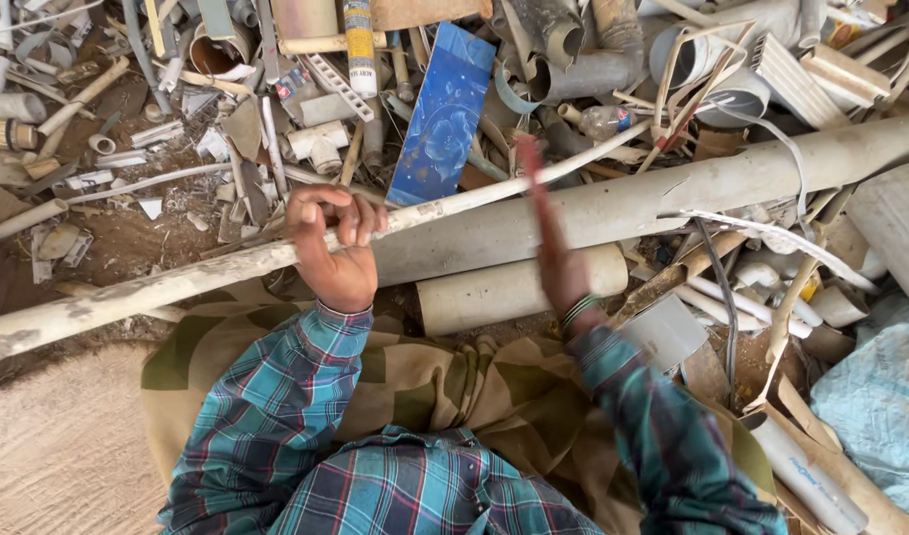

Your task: The person saws a white PVC pipe with a small hand saw while sitting among a collection of scrap plumbing materials.

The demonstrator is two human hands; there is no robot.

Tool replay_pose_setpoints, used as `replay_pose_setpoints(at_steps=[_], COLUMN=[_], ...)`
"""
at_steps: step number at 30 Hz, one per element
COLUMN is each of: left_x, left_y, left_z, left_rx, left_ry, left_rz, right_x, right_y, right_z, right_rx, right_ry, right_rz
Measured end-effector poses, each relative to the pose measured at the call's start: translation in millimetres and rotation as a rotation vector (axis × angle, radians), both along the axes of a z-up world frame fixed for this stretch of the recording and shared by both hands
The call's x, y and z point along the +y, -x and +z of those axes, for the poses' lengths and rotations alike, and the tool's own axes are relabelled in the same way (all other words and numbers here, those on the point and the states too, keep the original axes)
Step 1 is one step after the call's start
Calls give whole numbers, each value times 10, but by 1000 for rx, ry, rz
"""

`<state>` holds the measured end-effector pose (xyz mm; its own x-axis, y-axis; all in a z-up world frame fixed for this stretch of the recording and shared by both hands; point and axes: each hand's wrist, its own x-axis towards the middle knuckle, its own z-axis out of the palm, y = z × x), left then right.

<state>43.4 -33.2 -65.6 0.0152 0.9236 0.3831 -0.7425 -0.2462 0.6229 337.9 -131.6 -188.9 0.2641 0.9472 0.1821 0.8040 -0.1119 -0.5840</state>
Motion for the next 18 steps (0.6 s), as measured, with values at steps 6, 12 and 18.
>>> replay_pose_setpoints(at_steps=[6,12,18], left_x=[-47,-1,131], left_y=[16,46,373], left_z=[-73,-66,184], left_rx=[31,45,176], left_ry=[-58,-150,-482], left_rz=[-42,-100,-383], right_x=[-12,235,-285], right_y=[144,-331,601], right_z=[-597,-497,-19], right_rx=[-162,-220,-110], right_ry=[36,109,-284], right_rz=[-3,-133,84])
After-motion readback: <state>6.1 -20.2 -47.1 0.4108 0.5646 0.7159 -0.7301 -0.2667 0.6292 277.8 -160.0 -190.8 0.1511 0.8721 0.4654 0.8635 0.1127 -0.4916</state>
